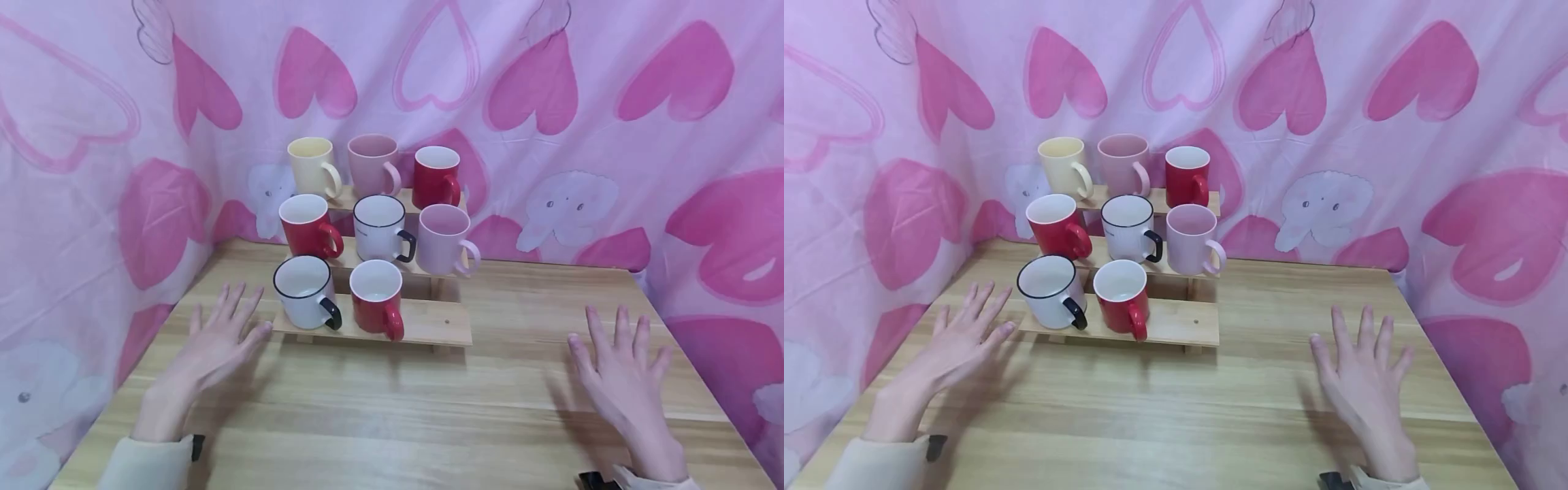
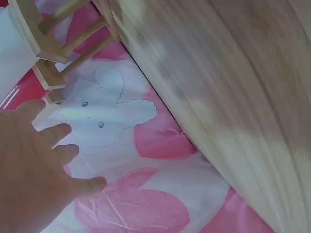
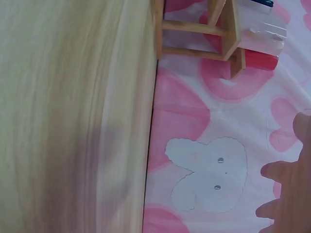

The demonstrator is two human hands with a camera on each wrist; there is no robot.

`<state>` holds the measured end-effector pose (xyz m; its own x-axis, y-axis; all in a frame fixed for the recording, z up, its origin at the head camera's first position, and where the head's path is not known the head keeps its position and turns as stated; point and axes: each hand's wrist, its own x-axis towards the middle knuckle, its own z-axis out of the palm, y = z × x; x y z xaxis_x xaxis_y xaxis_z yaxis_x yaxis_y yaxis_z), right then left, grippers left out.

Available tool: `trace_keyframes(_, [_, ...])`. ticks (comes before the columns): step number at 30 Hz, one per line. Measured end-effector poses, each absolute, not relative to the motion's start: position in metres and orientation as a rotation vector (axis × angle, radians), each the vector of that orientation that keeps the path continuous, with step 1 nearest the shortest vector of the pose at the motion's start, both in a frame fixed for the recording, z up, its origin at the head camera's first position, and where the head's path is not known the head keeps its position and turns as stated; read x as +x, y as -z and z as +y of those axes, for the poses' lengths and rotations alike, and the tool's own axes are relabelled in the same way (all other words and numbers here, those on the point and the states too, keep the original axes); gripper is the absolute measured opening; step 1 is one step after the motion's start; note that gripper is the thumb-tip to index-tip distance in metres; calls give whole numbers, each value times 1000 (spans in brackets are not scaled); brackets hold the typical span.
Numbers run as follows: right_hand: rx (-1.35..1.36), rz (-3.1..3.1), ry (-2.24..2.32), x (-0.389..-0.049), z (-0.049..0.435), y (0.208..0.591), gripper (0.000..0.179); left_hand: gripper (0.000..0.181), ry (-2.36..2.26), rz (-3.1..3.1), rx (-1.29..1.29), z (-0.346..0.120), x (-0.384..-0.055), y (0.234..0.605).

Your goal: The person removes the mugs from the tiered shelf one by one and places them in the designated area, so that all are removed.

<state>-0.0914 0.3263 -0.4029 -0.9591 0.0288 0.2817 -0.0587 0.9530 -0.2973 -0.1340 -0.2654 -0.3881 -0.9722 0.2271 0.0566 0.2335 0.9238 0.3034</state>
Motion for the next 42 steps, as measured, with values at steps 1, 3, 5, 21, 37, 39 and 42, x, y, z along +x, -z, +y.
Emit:
trace_keyframes(1, [34, -2813, -469, -91, 326, 402, 61, 70, 534, -3070, -357, -267, -134, 388])
trace_keyframes(3, [58, -2787, -523, -91, 326, 401, 59, 70, 617, -3081, -348, -267, -134, 386])
trace_keyframes(5, [88, -2751, -593, -90, 326, 400, 57, 71, 684, -3084, -360, -267, -135, 384])
trace_keyframes(21, [229, -2473, -1101, -102, 296, 367, 38, 65, 1066, -3045, -391, -266, -151, 380])
trace_keyframes(37, [360, -2508, -1294, -140, 272, 328, 27, 58, 1257, -3062, -412, -272, -174, 381])
trace_keyframes(39, [396, -2556, -1284, -146, 271, 325, 26, 58, 1308, -3083, -391, -271, -177, 382])
trace_keyframes(42, [476, -2605, -1177, -155, 268, 323, 24, 50, 1403, -3091, -401, -269, -183, 385])
